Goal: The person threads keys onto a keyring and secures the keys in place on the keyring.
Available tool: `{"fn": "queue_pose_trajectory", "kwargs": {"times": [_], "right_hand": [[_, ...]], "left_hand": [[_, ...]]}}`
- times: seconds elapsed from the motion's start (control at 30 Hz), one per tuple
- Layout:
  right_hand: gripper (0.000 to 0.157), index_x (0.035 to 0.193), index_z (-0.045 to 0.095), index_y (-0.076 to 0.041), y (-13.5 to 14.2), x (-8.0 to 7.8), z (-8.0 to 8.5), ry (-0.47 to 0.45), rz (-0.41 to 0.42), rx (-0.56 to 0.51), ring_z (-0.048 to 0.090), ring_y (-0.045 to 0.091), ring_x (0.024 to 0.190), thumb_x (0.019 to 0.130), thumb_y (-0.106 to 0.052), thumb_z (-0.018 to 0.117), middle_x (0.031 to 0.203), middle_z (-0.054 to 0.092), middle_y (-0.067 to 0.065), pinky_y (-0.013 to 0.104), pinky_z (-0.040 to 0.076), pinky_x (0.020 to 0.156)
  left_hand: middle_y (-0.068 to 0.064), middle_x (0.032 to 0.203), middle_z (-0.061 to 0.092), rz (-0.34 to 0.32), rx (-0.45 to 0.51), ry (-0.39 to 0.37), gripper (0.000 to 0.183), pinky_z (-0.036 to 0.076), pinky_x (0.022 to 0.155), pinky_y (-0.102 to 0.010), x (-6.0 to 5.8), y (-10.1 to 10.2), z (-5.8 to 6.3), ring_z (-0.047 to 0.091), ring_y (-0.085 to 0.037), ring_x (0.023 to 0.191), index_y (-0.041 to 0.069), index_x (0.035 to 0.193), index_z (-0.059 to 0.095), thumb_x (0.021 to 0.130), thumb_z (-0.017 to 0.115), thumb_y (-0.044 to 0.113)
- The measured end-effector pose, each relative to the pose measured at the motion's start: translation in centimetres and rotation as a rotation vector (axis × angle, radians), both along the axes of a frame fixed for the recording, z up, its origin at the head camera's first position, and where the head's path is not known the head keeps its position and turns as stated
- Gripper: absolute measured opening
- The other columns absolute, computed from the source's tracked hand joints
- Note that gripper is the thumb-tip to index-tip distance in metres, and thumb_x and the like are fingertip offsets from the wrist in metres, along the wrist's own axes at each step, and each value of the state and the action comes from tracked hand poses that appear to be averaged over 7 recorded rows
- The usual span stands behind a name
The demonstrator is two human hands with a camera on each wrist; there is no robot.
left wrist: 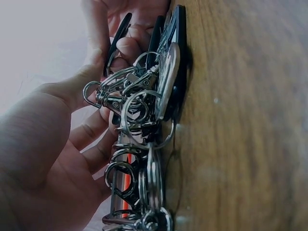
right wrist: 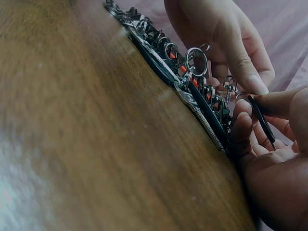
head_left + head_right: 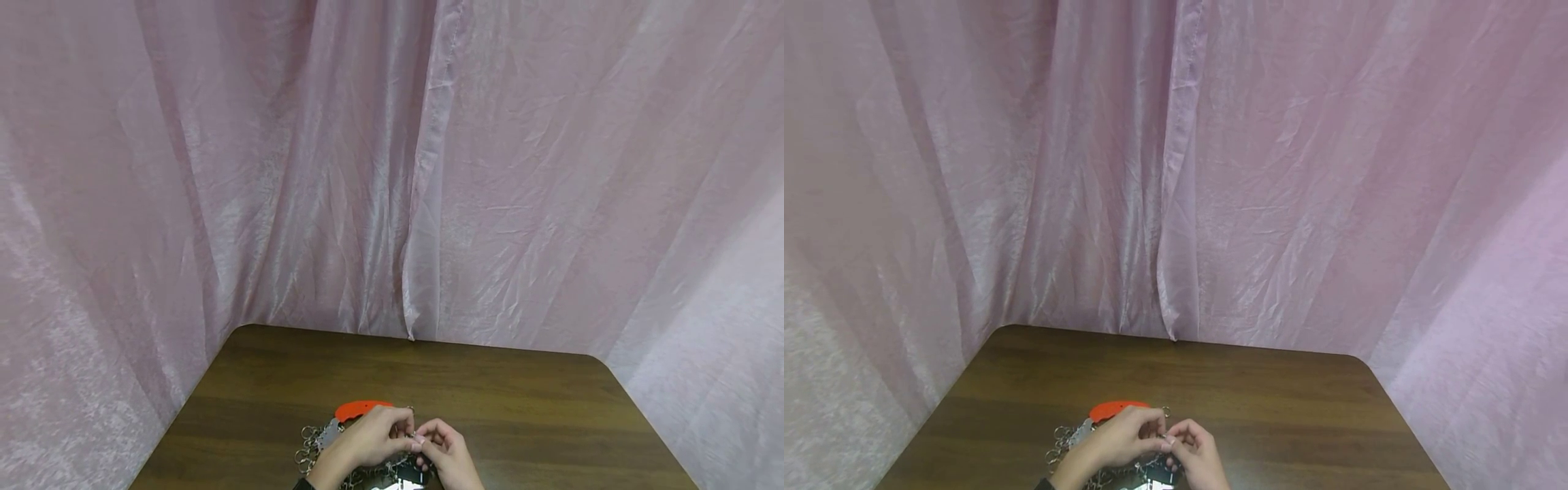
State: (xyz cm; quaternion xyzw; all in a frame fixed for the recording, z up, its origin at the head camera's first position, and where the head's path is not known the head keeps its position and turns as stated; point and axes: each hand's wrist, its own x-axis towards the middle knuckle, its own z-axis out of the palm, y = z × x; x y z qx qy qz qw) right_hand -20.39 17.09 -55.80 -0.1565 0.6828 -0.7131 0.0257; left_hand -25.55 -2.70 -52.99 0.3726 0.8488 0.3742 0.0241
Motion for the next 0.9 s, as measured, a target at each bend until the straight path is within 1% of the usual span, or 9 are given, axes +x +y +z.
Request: {"fn": "queue_pose_trajectory", "kwargs": {"times": [0.13, 0.37, 0.73, 0.9], "right_hand": [[0.025, 0.105, 0.051, 0.021, 0.04, 0.00, -0.20, 0.004, -0.011, 0.018, 0.061, 0.008, 0.065, 0.097, 0.001, 0.062, 0.083, 0.064, -0.004, 0.019, 0.053, 0.058], [0.026, 0.105, 0.053, 0.018, 0.03, -0.12, -0.22, -0.045, -0.048, 0.038, 0.062, 0.009, 0.064, 0.096, -0.003, 0.065, 0.082, 0.066, -0.005, 0.020, 0.053, 0.058], [0.026, 0.105, 0.054, 0.017, -0.06, -0.09, 0.02, -0.072, -0.062, 0.045, 0.061, 0.011, 0.064, 0.096, -0.003, 0.066, 0.083, 0.064, -0.002, 0.020, 0.053, 0.058], [0.022, 0.104, 0.055, 0.015, -0.07, -0.12, 0.12, -0.071, -0.062, 0.055, 0.062, 0.011, 0.064, 0.095, -0.002, 0.067, 0.083, 0.064, -0.002, 0.021, 0.054, 0.058]], "left_hand": [[0.017, 0.069, 0.054, 0.005, -0.002, -0.010, 0.023, 0.041, 0.052, -0.017, 0.03, 0.00, -0.09, 0.048, 0.003, 0.060, 0.027, 0.083, 0.061, 0.090, 0.075, 0.042], [0.016, 0.068, 0.054, 0.012, 0.000, -0.035, 0.023, 0.040, 0.051, -0.018, -0.04, 0.03, -0.06, 0.047, 0.003, 0.059, 0.027, 0.083, 0.061, 0.090, 0.076, 0.044], [0.017, 0.070, 0.057, -0.003, 0.004, -0.027, 0.021, 0.043, 0.053, -0.017, 0.06, -0.09, 0.04, 0.049, 0.003, 0.060, 0.026, 0.083, 0.062, 0.091, 0.074, 0.042], [0.016, 0.070, 0.058, -0.001, 0.009, -0.019, 0.023, 0.043, 0.053, -0.017, -0.02, -0.04, 0.03, 0.050, 0.004, 0.060, 0.026, 0.084, 0.064, 0.092, 0.073, 0.045]]}}
